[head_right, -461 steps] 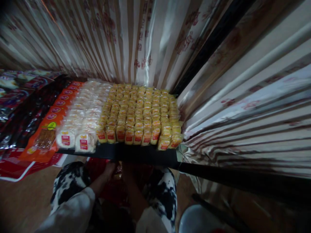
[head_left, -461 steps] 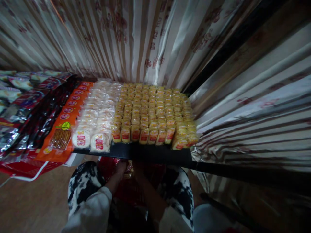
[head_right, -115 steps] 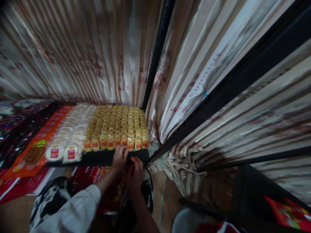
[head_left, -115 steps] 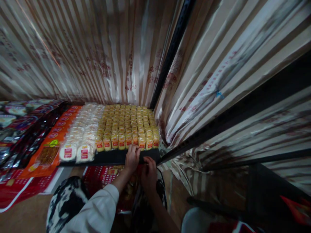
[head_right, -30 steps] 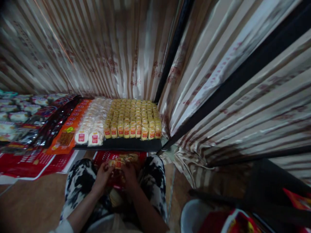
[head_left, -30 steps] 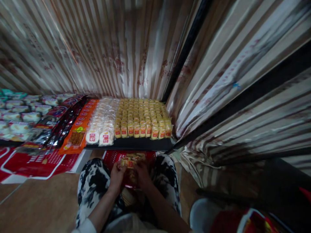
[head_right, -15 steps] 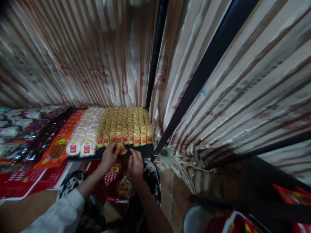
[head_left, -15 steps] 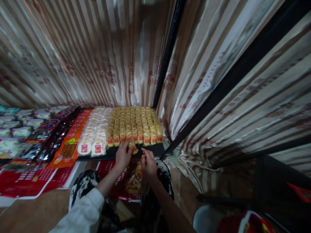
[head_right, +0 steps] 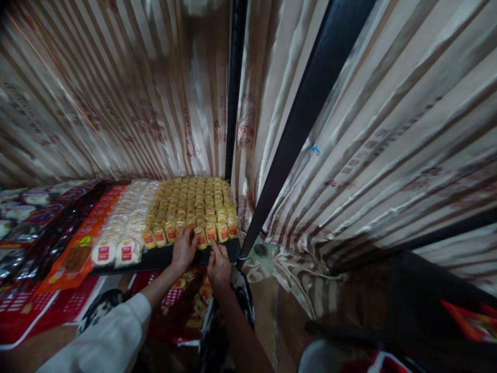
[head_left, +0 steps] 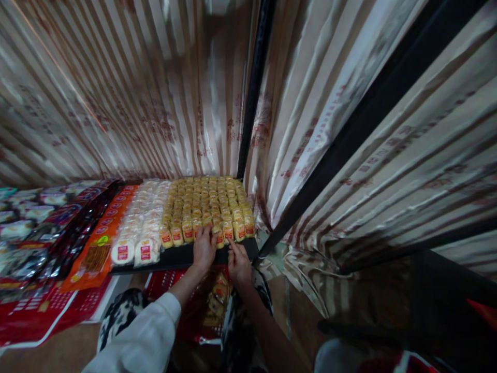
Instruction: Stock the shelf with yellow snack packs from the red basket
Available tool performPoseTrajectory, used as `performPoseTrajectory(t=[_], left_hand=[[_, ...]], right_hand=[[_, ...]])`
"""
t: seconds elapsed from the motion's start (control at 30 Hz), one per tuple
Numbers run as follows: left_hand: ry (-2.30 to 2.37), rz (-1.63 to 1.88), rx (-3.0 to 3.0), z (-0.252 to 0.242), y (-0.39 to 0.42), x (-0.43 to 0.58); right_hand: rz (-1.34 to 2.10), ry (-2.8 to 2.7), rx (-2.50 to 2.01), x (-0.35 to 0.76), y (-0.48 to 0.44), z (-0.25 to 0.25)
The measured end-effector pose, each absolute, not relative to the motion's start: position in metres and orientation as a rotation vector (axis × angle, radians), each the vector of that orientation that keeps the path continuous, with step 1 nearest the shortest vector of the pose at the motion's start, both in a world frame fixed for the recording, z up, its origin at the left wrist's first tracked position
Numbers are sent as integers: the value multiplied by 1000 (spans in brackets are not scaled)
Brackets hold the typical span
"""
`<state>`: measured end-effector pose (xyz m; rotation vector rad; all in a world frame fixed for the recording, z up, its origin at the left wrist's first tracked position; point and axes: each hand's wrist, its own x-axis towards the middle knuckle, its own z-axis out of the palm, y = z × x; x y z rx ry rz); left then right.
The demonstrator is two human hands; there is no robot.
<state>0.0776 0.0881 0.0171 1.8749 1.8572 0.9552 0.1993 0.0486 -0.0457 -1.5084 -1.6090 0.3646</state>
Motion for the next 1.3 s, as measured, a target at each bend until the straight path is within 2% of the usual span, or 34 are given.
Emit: performPoseTrajectory(t=[0.37,0.6,1.0,1.3], left_hand=[[1746,1228,1756,-1,81,82],[1873,1036,1877,-14,76,83],[1896,1056,2064,-28,86,86],[2058,838,2035,-21,96,99]], right_hand=[[368,-1563,-1543,193,45,-39],[381,-1547,-1540,192,44,-38],[307,-1569,-1538,193,47,-45],[302,-1590,-1551,194,47,-46]])
